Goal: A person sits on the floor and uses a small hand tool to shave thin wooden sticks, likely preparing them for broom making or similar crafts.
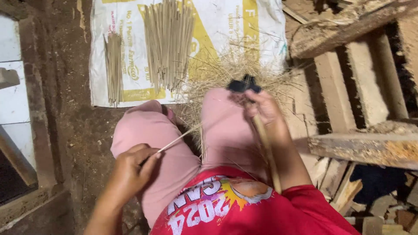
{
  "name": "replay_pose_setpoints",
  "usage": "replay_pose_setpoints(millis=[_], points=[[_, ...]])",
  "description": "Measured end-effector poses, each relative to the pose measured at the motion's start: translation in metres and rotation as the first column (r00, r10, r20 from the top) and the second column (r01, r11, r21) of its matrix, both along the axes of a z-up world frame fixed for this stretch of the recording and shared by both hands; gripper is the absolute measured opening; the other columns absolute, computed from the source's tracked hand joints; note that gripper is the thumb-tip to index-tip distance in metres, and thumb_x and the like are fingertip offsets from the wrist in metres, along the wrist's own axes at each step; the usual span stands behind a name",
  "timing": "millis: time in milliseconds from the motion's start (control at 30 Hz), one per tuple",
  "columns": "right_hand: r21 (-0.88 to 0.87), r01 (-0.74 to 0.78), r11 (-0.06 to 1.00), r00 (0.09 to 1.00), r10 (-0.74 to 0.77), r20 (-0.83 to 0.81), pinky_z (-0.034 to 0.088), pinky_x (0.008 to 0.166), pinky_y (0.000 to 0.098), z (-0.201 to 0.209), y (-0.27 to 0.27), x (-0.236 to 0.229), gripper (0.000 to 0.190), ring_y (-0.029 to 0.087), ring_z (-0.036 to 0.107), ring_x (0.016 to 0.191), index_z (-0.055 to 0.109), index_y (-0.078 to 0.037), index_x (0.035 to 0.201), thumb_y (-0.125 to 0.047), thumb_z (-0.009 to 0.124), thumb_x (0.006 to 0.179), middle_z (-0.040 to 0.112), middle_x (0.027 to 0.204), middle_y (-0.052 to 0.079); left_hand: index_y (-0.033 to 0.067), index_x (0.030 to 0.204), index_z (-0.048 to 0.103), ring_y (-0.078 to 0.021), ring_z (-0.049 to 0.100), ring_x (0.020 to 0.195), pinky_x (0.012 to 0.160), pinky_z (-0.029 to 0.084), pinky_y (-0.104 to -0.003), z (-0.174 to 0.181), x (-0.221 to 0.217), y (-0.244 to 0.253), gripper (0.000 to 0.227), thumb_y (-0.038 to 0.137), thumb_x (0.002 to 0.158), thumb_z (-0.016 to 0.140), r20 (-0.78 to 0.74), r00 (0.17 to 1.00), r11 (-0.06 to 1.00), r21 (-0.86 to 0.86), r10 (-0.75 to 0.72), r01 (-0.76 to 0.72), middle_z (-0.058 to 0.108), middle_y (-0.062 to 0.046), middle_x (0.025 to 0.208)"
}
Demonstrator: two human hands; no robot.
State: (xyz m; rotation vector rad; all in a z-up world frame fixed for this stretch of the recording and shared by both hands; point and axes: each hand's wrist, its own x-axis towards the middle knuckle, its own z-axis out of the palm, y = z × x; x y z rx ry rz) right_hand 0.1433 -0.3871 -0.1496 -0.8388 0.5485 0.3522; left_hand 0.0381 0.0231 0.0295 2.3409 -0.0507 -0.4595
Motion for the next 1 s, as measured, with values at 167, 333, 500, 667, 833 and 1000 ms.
replay_pose_setpoints(millis=[167, 333, 500, 667, 833, 1000], points=[[0.265, -0.044, 0.963, 0.998, 0.033, 0.047, 0.052, 0.042, 0.0256, -0.053, -0.074, 0.044, 0.025, 0.006, 0.053, 0.046, 0.060, -0.008, 0.121, -0.025, 0.066, 0.103, 0.054, 0.058, -0.008, 0.0054, 0.104, 0.080, -0.0164, 0.058, 0.058, 0.049, 0.046, -0.027, -0.009, 0.034, 0.088, 0.017, 0.012, 0.093, 0.069, 0.048, 0.964, 0.961, 0.075, 0.263, -0.266, 0.073, -0.009, 0.076], [0.206, -0.267, 0.941, 0.945, 0.297, -0.133, 0.038, 0.039, 0.0151, -0.052, 0.054, 0.089, 0.019, 0.001, 0.040, 0.039, 0.071, -0.008, 0.113, -0.021, 0.062, 0.102, 0.057, 0.060, -0.004, -0.0029, 0.109, 0.077, -0.0452, 0.068, 0.100, 0.089, 0.052, -0.048, -0.179, 0.070, 0.152, 0.017, 0.008, 0.099, 0.069, 0.277, 0.873, 0.910, -0.005, 0.400, -0.415, 0.072, -0.027, 0.097], [-0.212, -0.577, 0.789, 0.816, 0.565, -0.121, 0.043, 0.036, 0.0209, -0.092, 0.206, 0.169, 0.031, 0.004, 0.049, 0.041, 0.055, -0.002, 0.129, -0.010, 0.060, 0.100, 0.075, 0.112, 0.025, 0.0014, 0.107, 0.078, -0.0397, 0.069, 0.096, 0.090, 0.052, -0.043, -0.371, 0.107, 0.166, 0.017, 0.010, 0.095, 0.070, 0.383, 0.708, 0.783, -0.073, 0.594, -0.618, 0.071, -0.021, 0.090], [-0.236, -0.678, 0.696, 0.734, 0.655, -0.179, 0.048, 0.036, 0.0218, -0.163, 0.326, 0.212, 0.027, 0.009, 0.059, 0.044, 0.056, -0.003, 0.125, -0.009, 0.061, 0.098, 0.077, 0.102, 0.024, 0.0034, 0.104, 0.078, -0.0336, 0.068, 0.097, 0.090, 0.053, -0.040, -0.451, 0.150, 0.176, 0.017, 0.010, 0.090, 0.070, 0.502, 0.568, 0.651, 0.012, 0.652, -0.759, 0.067, -0.015, 0.093], [-0.226, -0.733, 0.642, 0.679, 0.710, -0.185, 0.052, 0.037, 0.0225, -0.268, 0.403, 0.223, 0.017, 0.012, 0.066, 0.047, 0.059, 0.000, 0.110, -0.010, 0.063, 0.097, 0.077, 0.096, 0.024, -0.0042, 0.122, 0.063, -0.0363, 0.061, 0.115, 0.105, 0.045, -0.045, -0.425, 0.198, 0.185, 0.030, 0.010, 0.096, 0.066, 0.318, 0.376, 0.461, -0.260, 0.870, -0.848, 0.060, -0.022, 0.112], [-0.273, -0.743, 0.611, 0.667, 0.712, -0.222, 0.056, 0.040, 0.0310, -0.344, 0.436, 0.231, 0.017, 0.023, 0.071, 0.051, 0.068, -0.005, 0.101, -0.014, 0.077, 0.091, 0.075, 0.077, 0.020, -0.0076, 0.128, 0.061, -0.0401, 0.051, 0.134, 0.117, 0.040, -0.046, -0.550, 0.226, 0.235, 0.032, -0.003, 0.097, 0.064, 0.554, 0.597, 0.698, 0.041, 0.580, -0.715, 0.050, -0.025, 0.134]])
